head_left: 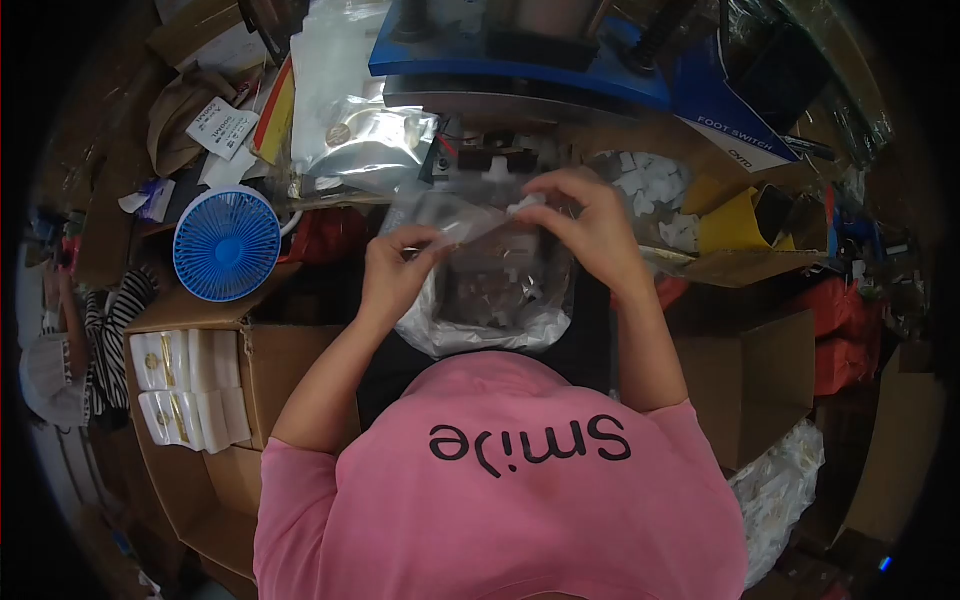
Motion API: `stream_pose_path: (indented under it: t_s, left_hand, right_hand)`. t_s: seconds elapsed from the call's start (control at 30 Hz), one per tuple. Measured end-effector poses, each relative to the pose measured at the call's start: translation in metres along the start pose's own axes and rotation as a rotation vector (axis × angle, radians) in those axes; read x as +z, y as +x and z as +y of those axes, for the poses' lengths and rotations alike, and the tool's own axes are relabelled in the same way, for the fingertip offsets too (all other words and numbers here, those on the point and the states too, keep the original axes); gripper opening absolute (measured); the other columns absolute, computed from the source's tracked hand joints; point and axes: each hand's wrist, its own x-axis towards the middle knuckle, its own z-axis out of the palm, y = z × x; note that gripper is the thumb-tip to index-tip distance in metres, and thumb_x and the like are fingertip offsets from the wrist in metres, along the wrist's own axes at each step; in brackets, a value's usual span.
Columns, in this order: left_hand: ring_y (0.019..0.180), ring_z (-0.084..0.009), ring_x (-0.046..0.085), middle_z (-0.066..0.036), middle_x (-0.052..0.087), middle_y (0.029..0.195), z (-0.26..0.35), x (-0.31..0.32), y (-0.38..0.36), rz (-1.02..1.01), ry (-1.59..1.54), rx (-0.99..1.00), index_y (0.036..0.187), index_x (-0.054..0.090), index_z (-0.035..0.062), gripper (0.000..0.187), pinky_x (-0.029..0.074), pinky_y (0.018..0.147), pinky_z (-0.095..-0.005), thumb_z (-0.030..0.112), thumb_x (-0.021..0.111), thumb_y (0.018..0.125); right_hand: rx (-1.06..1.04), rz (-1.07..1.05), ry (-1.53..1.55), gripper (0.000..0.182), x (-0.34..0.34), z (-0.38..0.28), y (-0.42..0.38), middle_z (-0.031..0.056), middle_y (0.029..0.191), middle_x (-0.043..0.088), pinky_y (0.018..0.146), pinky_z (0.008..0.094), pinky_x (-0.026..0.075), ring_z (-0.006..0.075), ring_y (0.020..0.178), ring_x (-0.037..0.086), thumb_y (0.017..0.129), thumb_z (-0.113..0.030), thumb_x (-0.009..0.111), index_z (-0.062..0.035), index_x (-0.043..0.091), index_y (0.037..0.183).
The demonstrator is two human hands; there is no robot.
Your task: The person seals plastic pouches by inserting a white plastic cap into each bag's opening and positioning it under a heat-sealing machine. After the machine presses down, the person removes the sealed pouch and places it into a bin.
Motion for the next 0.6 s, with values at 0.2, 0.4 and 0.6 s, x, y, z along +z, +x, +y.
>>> stream_pose_path:
  t_s: [0.2,0.4,0.6]
  left_hand:
    - [0.072,-0.0067,0.058,-0.006,0.069,0.081,-0.009,0.019,-0.005,-0.14,-0.131,-0.132,0.094,0.071,-0.0029,0.021,0.046,0.067,-0.0234,0.016,0.067,0.085]
    - [0.073,-0.0092,0.06,-0.009,0.069,0.082,0.014,0.039,0.042,0.034,-0.287,-0.357,0.091,0.07,-0.0059,0.023,0.047,0.067,-0.0225,0.016,0.068,0.085]
    - [0.07,-0.0118,0.061,-0.009,0.067,0.077,0.012,0.056,0.066,0.11,-0.637,-0.443,0.083,0.068,-0.0071,0.025,0.045,0.063,-0.0213,0.018,0.069,0.084]
  right_hand:
    - [0.058,-0.169,0.098,0.03,0.02,0.015,0.006,0.0072,0.089,0.068,0.075,0.028,0.049,0.0153,0.083,0.063,0.077,-0.014,0.074,-0.0007,0.065,0.104]
    - [0.108,0.202,-0.196,0.033,-0.018,0.037,0.01,0.0097,0.093,0.069,0.076,0.0305,0.05,0.02,0.086,0.066,0.08,-0.02,0.072,-0.0017,0.066,0.107]
    - [0.316,0.206,-0.789,0.03,-0.071,0.079,-0.02,0.0154,0.1,0.067,0.079,0.0389,0.05,0.0321,0.092,0.065,0.081,-0.023,0.067,-0.0079,0.067,0.107]
